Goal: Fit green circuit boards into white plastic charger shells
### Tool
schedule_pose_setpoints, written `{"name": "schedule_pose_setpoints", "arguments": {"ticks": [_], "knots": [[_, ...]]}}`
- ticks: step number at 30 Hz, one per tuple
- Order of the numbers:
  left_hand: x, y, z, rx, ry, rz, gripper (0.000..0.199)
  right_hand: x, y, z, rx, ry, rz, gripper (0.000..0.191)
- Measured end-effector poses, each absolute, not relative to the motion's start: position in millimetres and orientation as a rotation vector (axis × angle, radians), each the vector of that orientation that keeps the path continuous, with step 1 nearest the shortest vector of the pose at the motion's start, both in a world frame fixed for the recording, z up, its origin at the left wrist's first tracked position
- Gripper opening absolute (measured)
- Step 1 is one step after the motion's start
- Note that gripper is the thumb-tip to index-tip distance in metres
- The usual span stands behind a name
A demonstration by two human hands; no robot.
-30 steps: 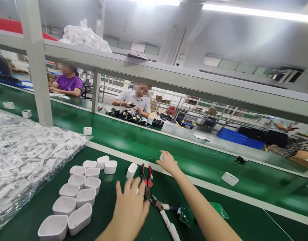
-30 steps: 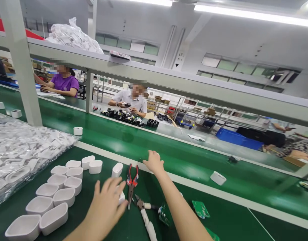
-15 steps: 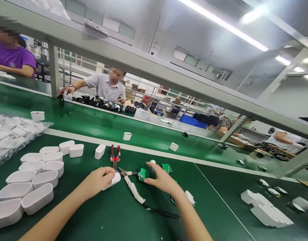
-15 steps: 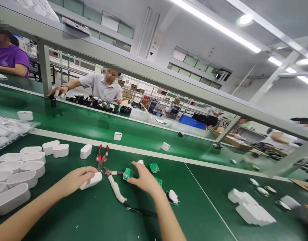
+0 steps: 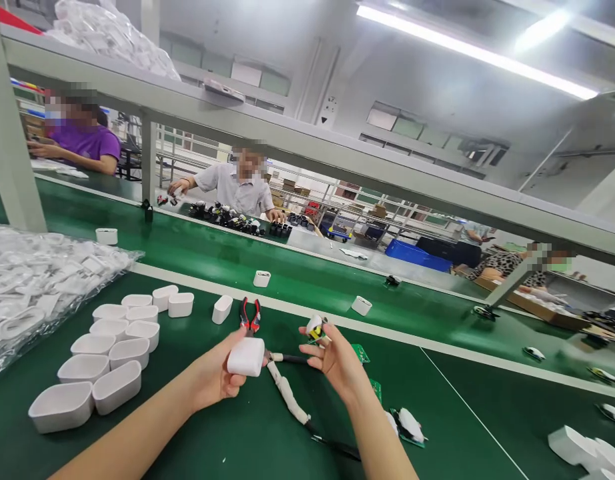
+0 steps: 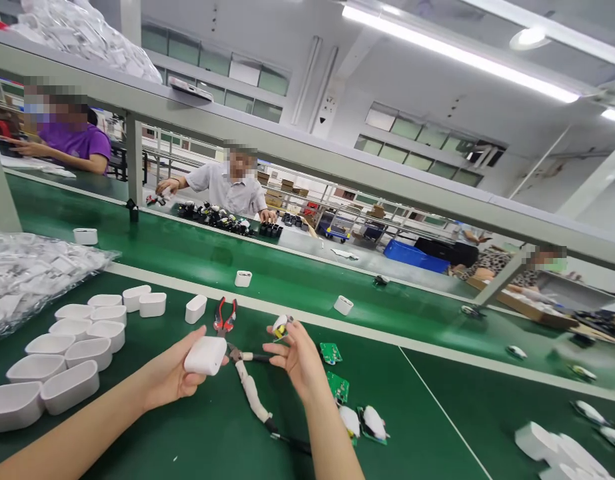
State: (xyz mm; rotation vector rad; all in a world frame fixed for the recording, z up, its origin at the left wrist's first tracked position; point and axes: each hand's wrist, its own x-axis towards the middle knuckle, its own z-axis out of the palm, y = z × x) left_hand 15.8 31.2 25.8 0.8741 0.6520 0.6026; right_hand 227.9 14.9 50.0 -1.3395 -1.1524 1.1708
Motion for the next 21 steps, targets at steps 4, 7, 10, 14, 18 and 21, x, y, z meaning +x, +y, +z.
{"name": "schedule_pose_setpoints", "arguments": {"ticks": [4,7,10,14,18,21], "knots": [[16.4,30.7,28.1,0.998,0.607,0.761,0.057,213.8,6.4,42.2,-1.121,-0.931,1.352,0.033],[18.0,28.5,27.0,1.115,0.636,0.796,0.061,207.6,0.8,39.8,-0.997,-0.838,1.401,0.03],[19.9,25.1,24.4,1.314,0.744,0.821,0.055,203.4,-1.4,40.3,-0.895,-0.781,1.415,0.024],[20.6,19.7,25.0,1.778,0.945,0.857,0.04,198.9,-3.7,40.0,-0.801,-0.739,1.466,0.023],[20.0,17.9,26.2,1.9,0.999,0.865,0.034,196.8,-6.2,40.9,-0.779,-0.717,1.54,0.021],[19.6,18.9,25.3,1.874,0.997,0.841,0.034,196.0,-5.3,45.4,-0.77,-0.709,1.561,0.02]]}}
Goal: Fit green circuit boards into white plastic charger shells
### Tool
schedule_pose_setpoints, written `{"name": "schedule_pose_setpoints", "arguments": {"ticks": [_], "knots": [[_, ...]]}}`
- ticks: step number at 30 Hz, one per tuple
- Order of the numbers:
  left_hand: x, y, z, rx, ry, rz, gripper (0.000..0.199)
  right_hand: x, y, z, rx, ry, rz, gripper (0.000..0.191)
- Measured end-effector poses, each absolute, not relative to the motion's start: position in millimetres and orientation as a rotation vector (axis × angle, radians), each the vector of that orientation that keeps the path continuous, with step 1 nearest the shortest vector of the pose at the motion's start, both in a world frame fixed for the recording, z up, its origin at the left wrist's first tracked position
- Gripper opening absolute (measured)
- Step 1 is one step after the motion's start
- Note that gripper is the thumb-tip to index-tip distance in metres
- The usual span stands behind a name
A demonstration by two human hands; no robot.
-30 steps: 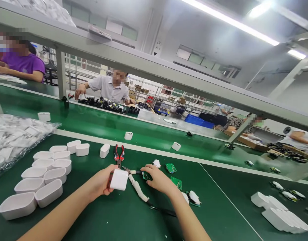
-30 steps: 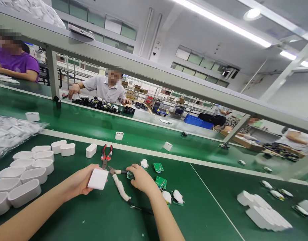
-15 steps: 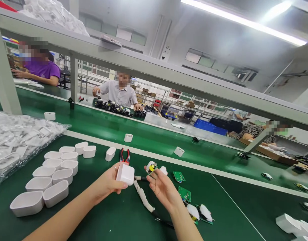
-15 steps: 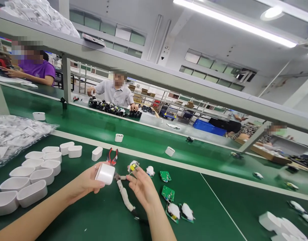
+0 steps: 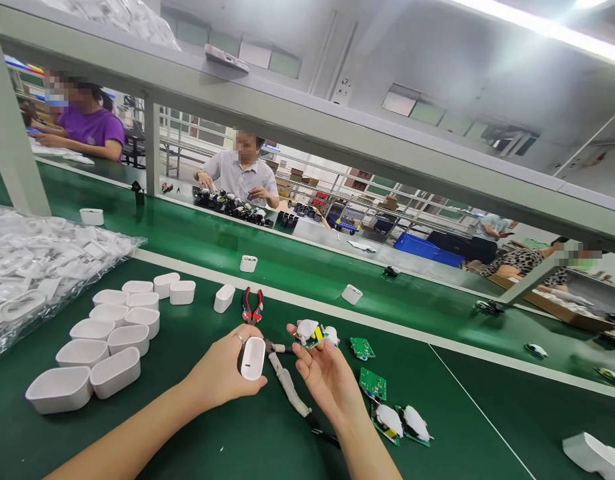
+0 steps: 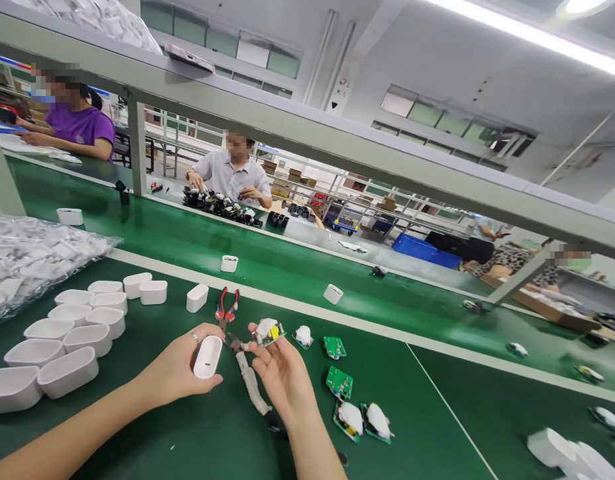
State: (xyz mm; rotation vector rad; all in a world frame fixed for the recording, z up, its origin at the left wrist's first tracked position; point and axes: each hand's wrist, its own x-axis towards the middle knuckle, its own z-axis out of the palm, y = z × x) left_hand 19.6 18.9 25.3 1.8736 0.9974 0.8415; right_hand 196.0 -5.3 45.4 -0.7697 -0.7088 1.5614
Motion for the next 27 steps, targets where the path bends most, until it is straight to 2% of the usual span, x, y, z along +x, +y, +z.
{"name": "schedule_pose_setpoints", "arguments": {"ticks": [4,9,16,20,23,27], "knots": [[19.0,20.4,25.3,1.847,0.95,0.868,0.037,193.8,-0.6,56.6,-0.785,-0.718,1.569,0.019],[18.4,21.7,24.9,1.818,0.92,0.894,0.045,184.2,-3.7,61.2,-0.814,-0.902,1.481,0.038],[19.6,25.9,19.3,1.763,0.865,0.931,0.054,166.8,-27.7,50.4,-0.928,-1.11,1.16,0.04],[19.0,25.2,23.6,1.696,0.786,0.951,0.051,162.6,-33.9,49.2,-1.014,-1.2,1.036,0.037],[18.4,21.8,31.8,1.644,0.87,0.904,0.047,163.8,-34.3,46.9,-0.987,-1.185,1.058,0.04],[20.4,17.9,37.0,1.568,1.074,0.958,0.056,163.5,-34.5,44.0,-0.967,-1.031,1.237,0.044]]}}
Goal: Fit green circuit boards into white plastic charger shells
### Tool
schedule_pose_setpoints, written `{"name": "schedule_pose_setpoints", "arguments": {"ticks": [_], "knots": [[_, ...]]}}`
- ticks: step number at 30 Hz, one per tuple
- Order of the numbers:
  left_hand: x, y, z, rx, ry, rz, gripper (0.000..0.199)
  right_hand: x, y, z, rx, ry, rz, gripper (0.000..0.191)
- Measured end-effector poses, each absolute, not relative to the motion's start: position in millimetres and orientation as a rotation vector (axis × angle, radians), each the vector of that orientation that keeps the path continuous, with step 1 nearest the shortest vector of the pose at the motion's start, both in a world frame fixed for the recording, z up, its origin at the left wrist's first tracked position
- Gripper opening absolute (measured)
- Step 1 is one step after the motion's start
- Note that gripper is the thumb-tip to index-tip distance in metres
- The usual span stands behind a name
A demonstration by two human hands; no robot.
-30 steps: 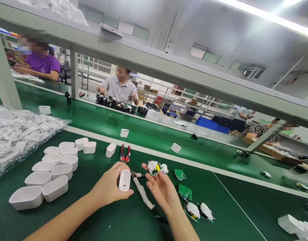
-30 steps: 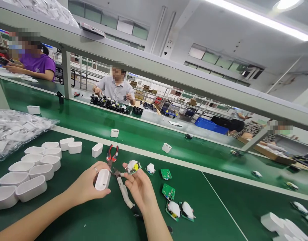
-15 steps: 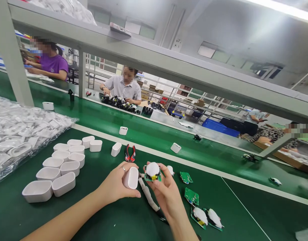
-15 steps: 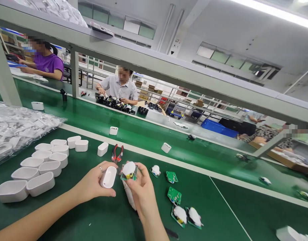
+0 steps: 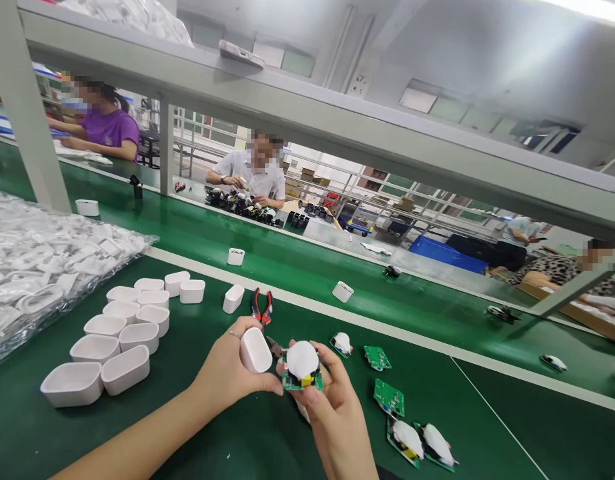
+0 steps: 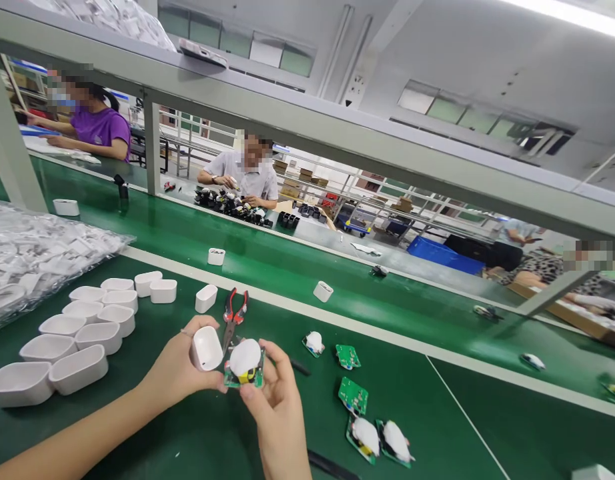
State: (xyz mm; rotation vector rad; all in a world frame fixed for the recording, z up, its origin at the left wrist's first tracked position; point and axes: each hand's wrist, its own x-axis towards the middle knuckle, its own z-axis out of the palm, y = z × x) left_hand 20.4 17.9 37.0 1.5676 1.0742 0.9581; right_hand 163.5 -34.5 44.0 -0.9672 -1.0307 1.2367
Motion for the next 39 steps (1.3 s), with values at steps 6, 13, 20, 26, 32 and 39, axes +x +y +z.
{"name": "schedule_pose_setpoints", "arguments": {"ticks": [6,13,20,26,32,39], "knots": [[22.4,19.8,30.7,1.547,0.73,0.925,0.034,160.4,-33.2,42.0,-0.905,-0.898,1.318,0.043],[14.8,23.7,31.9,1.53,0.72,0.99,0.031,162.0,-37.0,52.5,-0.996,-0.968,1.188,0.048],[13.5,23.5,30.1,2.069,0.851,1.128,0.036,158.7,-41.7,39.3,-1.095,-1.156,0.905,0.041],[15.2,22.6,25.8,2.258,0.856,1.175,0.024,157.3,-42.0,19.7,-0.988,-1.432,0.584,0.046],[15.2,20.0,23.4,2.371,0.964,1.061,0.025,159.9,-39.7,16.9,-0.998,-1.727,0.247,0.061],[14.9,17.7,27.8,2.411,1.006,1.138,0.018,159.1,-39.1,20.8,-1.061,-1.834,0.033,0.067]]}}
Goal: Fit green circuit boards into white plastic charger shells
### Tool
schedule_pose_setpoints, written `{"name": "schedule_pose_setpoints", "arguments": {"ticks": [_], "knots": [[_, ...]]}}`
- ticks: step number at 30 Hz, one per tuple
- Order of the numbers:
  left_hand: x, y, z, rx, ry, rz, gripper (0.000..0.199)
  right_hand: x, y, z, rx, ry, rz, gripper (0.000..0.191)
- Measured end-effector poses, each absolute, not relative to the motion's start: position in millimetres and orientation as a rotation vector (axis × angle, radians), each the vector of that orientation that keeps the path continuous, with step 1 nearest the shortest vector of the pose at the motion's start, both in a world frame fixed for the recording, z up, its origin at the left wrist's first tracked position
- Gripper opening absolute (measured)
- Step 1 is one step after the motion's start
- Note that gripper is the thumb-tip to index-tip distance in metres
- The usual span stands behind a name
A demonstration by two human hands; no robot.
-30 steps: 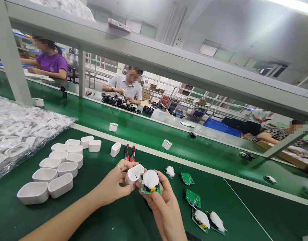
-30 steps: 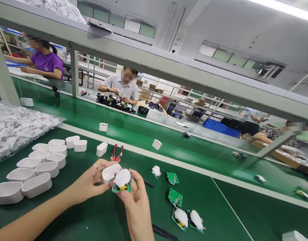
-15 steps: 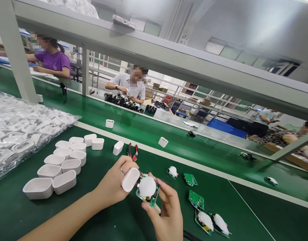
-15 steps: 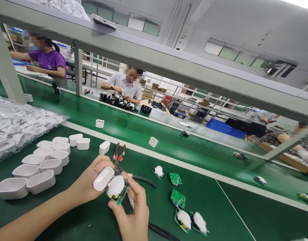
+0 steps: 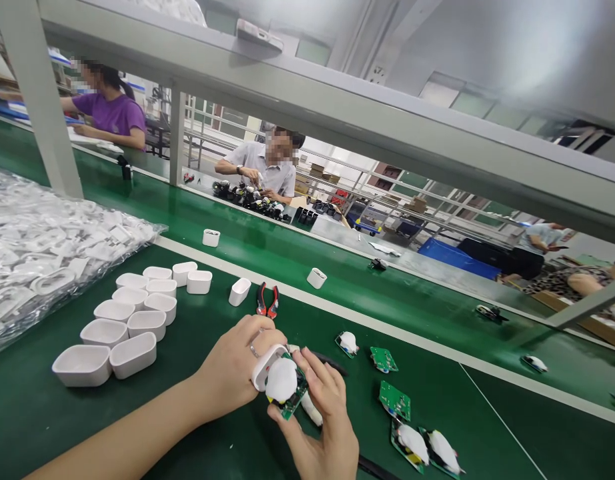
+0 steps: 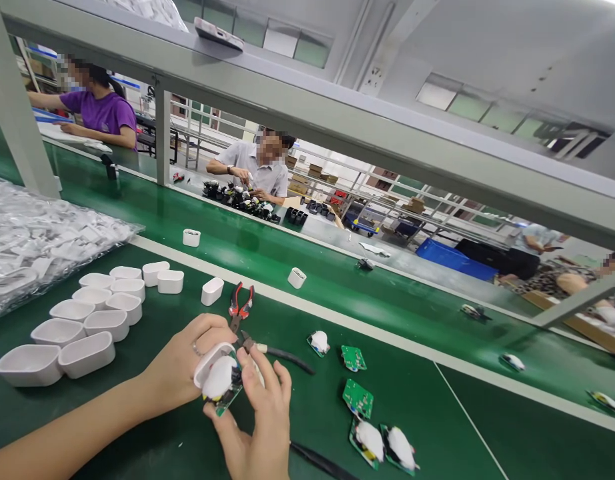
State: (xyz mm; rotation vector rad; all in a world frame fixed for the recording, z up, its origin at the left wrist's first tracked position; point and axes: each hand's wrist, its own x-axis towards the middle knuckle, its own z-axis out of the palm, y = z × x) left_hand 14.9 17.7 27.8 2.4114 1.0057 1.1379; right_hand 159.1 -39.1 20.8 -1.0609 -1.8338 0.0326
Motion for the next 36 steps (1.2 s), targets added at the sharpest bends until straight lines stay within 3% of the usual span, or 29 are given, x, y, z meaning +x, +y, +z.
{"name": "schedule_pose_setpoints", "arguments": {"ticks": [13,21,28,36], "knots": [[16.7,14.0,28.2,2.447,0.954,1.297,0.018,159.2,-37.2,23.5,-1.042,-1.976,-0.368,0.044],[17.6,15.8,25.1,2.308,0.936,1.185,0.025,153.5,-34.5,27.7,-1.16,-1.98,-0.454,0.033],[21.6,18.6,19.7,2.254,0.889,1.106,0.031,152.3,-35.5,31.5,-1.18,-1.938,-0.479,0.031],[22.3,17.2,19.8,2.271,0.918,1.077,0.024,151.0,-38.2,31.0,-1.199,-1.922,-0.465,0.031]]}}
